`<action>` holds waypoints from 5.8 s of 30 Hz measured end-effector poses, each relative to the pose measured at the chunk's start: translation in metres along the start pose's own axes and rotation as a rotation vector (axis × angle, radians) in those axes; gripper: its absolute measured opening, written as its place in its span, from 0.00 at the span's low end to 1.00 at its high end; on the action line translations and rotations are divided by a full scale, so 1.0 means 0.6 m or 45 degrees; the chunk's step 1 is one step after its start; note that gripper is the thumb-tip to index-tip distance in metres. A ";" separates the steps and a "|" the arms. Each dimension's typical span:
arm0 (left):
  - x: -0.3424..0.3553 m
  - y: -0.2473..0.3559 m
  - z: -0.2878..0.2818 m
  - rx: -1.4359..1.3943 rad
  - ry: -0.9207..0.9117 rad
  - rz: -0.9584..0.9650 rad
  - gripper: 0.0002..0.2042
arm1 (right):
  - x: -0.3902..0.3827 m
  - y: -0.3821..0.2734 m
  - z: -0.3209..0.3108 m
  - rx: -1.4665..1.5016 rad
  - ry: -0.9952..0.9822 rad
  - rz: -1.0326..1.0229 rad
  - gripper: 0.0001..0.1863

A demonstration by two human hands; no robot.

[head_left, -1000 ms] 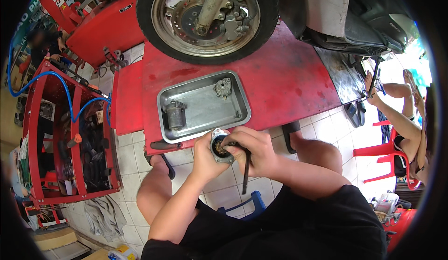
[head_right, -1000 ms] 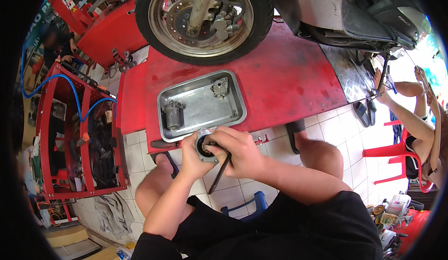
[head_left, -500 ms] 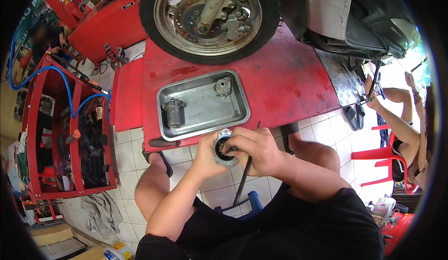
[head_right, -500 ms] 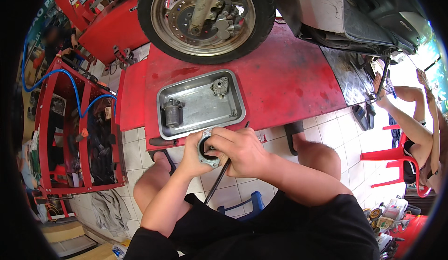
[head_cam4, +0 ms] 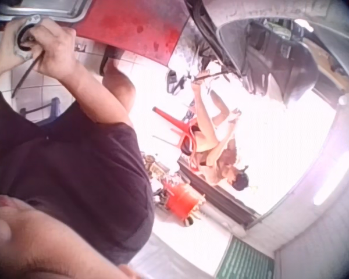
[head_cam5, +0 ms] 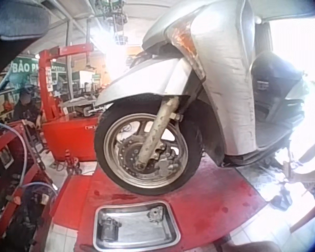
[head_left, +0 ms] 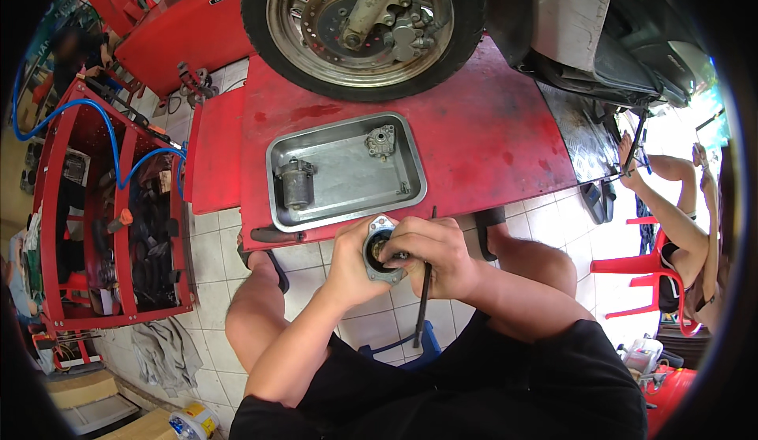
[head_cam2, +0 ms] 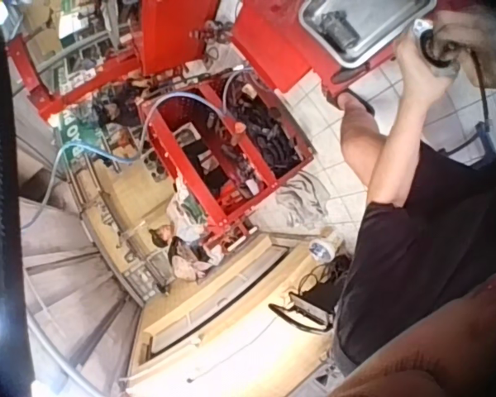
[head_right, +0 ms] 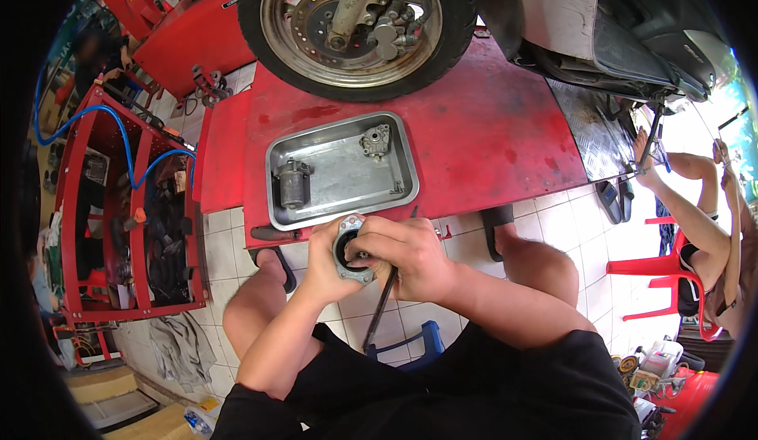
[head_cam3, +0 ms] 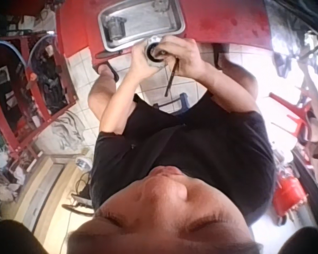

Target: The person disassembles a motorcycle starter motor using a screwdriver and a small metal rod. They remove screws and internal components, placing them into a metal tray. The person then picks up a cylindrical starter motor component and uses the rod to manipulate its internal parts.

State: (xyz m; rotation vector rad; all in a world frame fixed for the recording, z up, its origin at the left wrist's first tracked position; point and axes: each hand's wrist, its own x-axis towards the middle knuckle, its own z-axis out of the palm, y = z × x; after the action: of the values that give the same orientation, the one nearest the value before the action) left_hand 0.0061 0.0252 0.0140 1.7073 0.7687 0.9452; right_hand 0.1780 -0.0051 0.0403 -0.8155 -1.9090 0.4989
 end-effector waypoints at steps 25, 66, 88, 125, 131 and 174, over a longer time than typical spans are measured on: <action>0.030 -0.062 -0.125 -0.578 0.953 -0.519 0.10 | 0.088 0.261 0.075 -1.113 -0.285 1.037 0.34; 0.014 -0.035 -0.024 0.553 0.076 -0.474 0.15 | 0.040 0.060 -0.066 0.248 -0.545 1.007 0.39; -0.001 -0.028 -0.029 0.679 0.123 -0.346 0.16 | 0.046 0.024 -0.057 0.022 -0.426 0.683 0.39; -0.003 -0.007 -0.042 0.827 0.087 -0.368 0.14 | 0.019 0.068 -0.050 0.668 -0.414 1.080 0.37; 0.003 -0.005 -0.046 0.844 -0.012 -0.543 0.18 | 0.000 0.113 -0.062 1.225 -0.326 1.325 0.36; -0.002 -0.019 -0.033 0.896 -0.051 -0.512 0.13 | 0.014 0.058 -0.045 -0.066 -0.465 0.432 0.38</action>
State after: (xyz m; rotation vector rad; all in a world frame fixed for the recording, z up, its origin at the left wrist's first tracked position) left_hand -0.0124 0.0366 0.0071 2.0305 1.4704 0.3686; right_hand 0.2106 0.0250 0.0355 -1.1543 -2.1285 0.8559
